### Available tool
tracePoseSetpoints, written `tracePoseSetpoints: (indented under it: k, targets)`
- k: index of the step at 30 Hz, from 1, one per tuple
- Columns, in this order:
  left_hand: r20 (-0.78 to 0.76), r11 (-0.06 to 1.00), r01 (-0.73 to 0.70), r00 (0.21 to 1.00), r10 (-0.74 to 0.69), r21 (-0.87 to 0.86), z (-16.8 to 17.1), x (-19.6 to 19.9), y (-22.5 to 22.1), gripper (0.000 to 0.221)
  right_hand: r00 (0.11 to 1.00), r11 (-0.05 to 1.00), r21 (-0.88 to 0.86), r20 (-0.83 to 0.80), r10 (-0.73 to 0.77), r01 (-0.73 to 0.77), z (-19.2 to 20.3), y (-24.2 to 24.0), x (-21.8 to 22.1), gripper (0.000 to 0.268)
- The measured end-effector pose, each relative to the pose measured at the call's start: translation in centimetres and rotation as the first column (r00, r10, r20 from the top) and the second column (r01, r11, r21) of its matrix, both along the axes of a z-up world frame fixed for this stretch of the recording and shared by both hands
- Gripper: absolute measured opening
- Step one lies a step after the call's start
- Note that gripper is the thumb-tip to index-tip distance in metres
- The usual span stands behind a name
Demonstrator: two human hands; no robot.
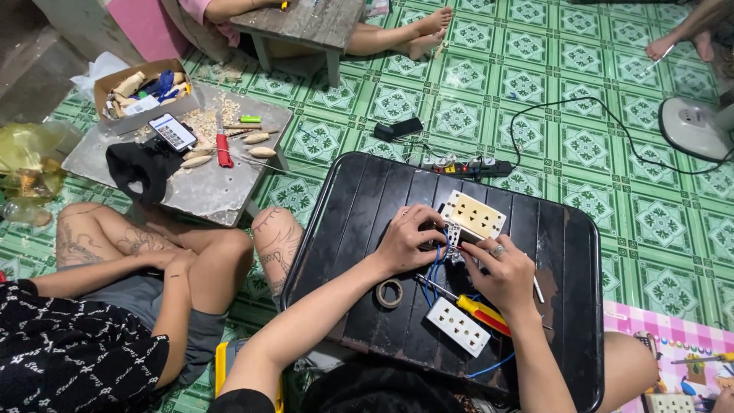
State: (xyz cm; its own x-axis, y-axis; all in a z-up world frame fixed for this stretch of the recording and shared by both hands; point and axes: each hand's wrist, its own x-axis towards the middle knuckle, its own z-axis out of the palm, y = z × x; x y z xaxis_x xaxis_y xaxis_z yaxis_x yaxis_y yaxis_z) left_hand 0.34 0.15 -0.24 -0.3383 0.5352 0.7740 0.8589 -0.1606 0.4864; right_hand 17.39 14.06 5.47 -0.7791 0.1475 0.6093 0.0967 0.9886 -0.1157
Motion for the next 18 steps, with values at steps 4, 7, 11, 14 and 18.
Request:
tracePoseSetpoints:
  k: [4,7,11,14,18]
  targets:
    - [0.001,1.000,-0.002,1.000,0.002,0.014,-0.26,-0.10,0.17,0.011,1.000,0.999,-0.032,-0.018,0.015,-0.016,-0.05,0.28,-0.10,0.010]
    - [-0.005,1.000,-0.001,1.000,0.001,0.003,-0.28,-0.18,0.14,0.011,1.000,0.999,-0.053,-0.025,0.000,-0.002,-0.11,0.28,-0.04,0.010]
    - [0.010,1.000,0.010,1.000,-0.010,0.011,-0.11,-0.20,0.06,0.012,0.999,1.000,-0.026,-0.051,0.012,-0.014,-0.15,0.40,-0.04,0.011]
    - [-0.002,1.000,0.024,1.000,-0.024,0.020,0.01,-0.31,0.04,0.014,0.996,0.999,0.000,-0.086,0.034,-0.034,-0.38,0.50,-0.07,0.011]
    - [-0.023,0.999,0.025,0.999,-0.025,0.020,-0.06,-0.54,0.31,0.016,0.990,0.998,0.012,-0.124,0.062,-0.061,0.05,0.46,-0.15,0.010]
